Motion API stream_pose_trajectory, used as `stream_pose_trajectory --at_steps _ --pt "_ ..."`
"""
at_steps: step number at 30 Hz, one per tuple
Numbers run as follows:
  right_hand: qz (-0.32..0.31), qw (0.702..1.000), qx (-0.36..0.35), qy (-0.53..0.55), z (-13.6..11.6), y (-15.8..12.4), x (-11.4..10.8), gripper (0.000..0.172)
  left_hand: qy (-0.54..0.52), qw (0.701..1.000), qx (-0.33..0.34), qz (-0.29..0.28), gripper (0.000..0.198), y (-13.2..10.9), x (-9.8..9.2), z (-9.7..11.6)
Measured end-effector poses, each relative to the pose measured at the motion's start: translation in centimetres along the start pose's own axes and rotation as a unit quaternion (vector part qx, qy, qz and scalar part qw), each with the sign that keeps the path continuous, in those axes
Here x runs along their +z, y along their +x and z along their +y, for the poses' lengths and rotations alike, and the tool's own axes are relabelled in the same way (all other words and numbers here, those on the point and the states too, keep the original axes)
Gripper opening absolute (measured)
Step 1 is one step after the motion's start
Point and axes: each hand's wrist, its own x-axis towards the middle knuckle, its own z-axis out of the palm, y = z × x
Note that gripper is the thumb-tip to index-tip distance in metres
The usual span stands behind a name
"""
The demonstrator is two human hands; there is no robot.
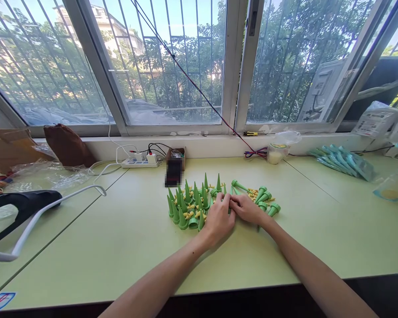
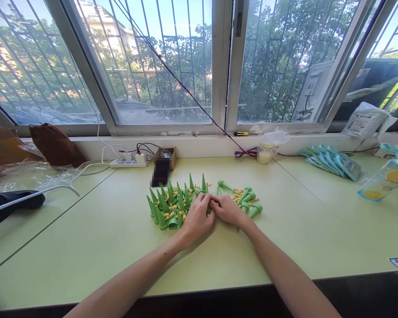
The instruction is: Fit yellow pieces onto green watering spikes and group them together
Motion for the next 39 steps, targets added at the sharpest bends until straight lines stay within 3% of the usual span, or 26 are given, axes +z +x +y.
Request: stream_pose_trajectory --at_steps 10,17,27,39 --pt "-0.001 1.000 0.002 -0.015 -0.11 -0.11 -0.06 0.032 -0.011 1.000 0.013 -0.003 0.021 -0.14 0.02 0.03" --pt "0.009 0.999 -0.012 0.048 -0.49 0.08 -0.44 0.034 -0.071 0.997 0.026 0.022 0.024 -0.34 0.31 0.02" --pt "0.017 0.999 0.016 0.037 0.10 0.17 -0.01 0.052 -0.081 0.995 0.030 0.044 0.029 -0.29 0.53 -0.18" --pt "0.022 0.999 0.013 0.028 0.14 0.21 0.00 0.052 -0.089 0.995 0.031 0.041 0.025 -0.30 0.45 -0.26"
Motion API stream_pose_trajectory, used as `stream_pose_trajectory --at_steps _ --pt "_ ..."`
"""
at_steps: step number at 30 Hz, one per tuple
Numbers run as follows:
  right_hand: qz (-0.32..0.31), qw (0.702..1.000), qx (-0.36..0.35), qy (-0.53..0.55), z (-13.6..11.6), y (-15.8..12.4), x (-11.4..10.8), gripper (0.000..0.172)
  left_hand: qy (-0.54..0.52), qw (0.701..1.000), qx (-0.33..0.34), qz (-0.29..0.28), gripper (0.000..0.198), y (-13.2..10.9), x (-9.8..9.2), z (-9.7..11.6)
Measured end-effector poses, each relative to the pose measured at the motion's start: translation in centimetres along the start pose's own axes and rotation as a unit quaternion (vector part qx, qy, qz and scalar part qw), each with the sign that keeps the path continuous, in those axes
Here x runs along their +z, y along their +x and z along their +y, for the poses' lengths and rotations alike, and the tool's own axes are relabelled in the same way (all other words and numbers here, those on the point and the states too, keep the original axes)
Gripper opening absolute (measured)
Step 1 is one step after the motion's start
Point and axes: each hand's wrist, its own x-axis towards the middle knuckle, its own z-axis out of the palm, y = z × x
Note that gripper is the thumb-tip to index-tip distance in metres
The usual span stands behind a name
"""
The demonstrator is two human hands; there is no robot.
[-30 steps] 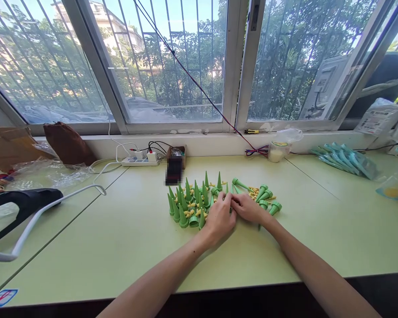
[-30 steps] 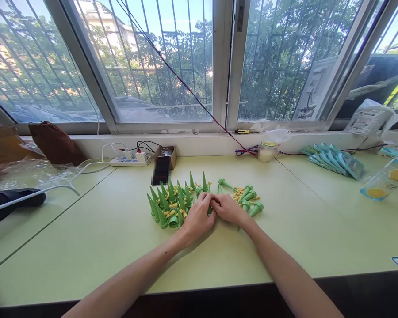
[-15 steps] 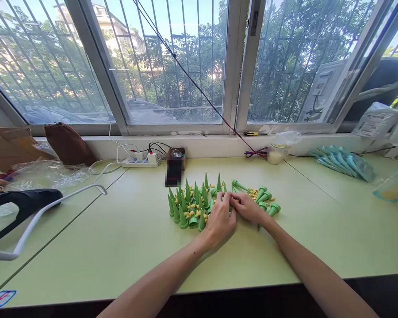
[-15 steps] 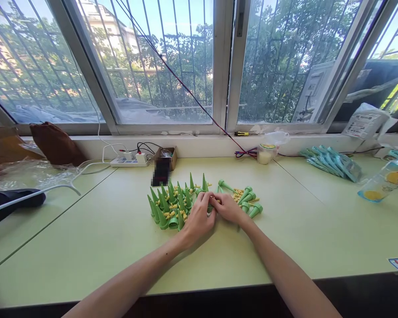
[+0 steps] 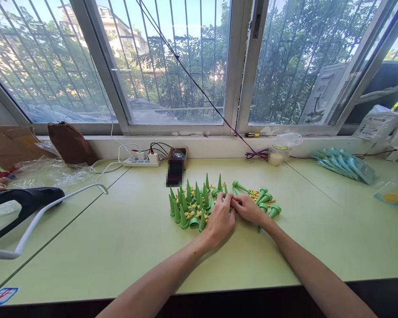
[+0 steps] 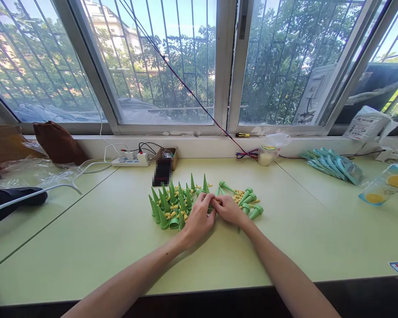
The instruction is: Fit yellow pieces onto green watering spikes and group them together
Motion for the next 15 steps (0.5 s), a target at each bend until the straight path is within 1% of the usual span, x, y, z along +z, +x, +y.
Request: stream_pose_trajectory --at_steps 8,15 --pt "0.011 1.000 0.002 0.003 -0.32 -0.11 -0.08 0.055 0.006 1.000 0.003 -0.003 0.026 -0.06 0.03 0.00" --pt "0.014 1.000 -0.005 -0.001 -0.32 -0.13 0.01 0.054 0.012 1.000 0.005 -0.001 0.025 0.03 -0.10 -0.02"
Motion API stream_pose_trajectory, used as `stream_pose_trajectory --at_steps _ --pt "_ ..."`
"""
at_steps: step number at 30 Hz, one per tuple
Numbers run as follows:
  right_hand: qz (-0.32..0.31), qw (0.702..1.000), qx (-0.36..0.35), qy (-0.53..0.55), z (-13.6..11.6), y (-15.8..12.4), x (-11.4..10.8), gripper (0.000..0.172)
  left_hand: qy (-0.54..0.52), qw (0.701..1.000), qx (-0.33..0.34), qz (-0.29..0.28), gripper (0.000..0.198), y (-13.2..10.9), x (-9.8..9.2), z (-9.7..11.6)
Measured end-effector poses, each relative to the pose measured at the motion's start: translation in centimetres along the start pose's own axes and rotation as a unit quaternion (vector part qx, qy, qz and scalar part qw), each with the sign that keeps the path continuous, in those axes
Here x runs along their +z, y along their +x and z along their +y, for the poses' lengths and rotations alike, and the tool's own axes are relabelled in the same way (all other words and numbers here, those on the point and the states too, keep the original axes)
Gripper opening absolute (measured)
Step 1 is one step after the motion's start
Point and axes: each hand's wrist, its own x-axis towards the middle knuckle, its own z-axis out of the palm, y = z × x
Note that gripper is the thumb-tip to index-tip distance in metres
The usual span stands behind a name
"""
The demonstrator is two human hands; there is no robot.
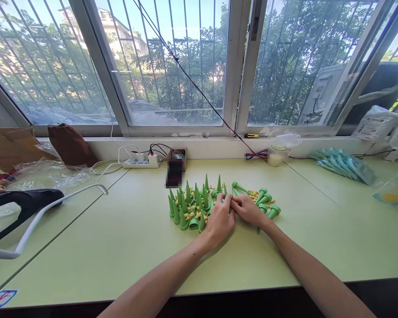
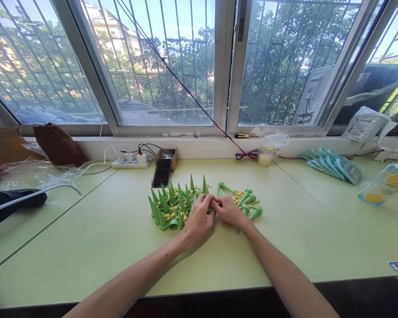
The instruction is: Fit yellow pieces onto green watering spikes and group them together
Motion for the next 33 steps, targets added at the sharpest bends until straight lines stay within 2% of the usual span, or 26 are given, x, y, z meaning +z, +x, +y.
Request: stream_pose_trajectory --at_steps 33 --pt "0.001 1.000 0.001 -0.027 0.13 -0.10 0.16 0.047 -0.001 1.000 0.004 -0.007 0.025 0.00 0.09 -0.25"
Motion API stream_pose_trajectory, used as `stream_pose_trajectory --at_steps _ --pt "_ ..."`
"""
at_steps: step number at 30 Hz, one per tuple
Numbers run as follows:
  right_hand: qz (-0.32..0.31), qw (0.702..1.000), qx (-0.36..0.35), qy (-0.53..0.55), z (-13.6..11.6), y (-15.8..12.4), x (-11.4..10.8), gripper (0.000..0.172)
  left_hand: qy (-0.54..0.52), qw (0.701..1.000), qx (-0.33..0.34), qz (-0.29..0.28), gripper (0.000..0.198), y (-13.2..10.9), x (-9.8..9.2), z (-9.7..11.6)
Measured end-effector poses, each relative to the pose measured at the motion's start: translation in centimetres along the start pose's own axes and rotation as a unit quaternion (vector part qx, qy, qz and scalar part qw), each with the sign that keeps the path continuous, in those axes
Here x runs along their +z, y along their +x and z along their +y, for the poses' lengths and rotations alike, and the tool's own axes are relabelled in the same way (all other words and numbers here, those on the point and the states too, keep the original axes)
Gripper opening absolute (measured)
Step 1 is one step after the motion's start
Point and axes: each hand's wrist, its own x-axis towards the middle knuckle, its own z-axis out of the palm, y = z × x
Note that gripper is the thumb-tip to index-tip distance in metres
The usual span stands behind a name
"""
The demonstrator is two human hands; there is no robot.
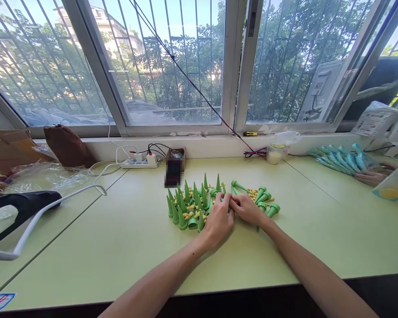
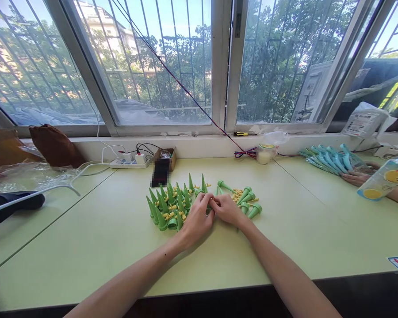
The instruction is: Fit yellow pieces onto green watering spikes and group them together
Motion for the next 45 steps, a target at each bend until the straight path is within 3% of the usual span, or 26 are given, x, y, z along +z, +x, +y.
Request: stream_pose_trajectory --at_steps 45 --pt "-0.026 0.999 0.013 -0.017 0.37 -0.12 0.20 0.047 0.046 0.998 -0.026 -0.029 0.026 0.10 -0.50 0.79"
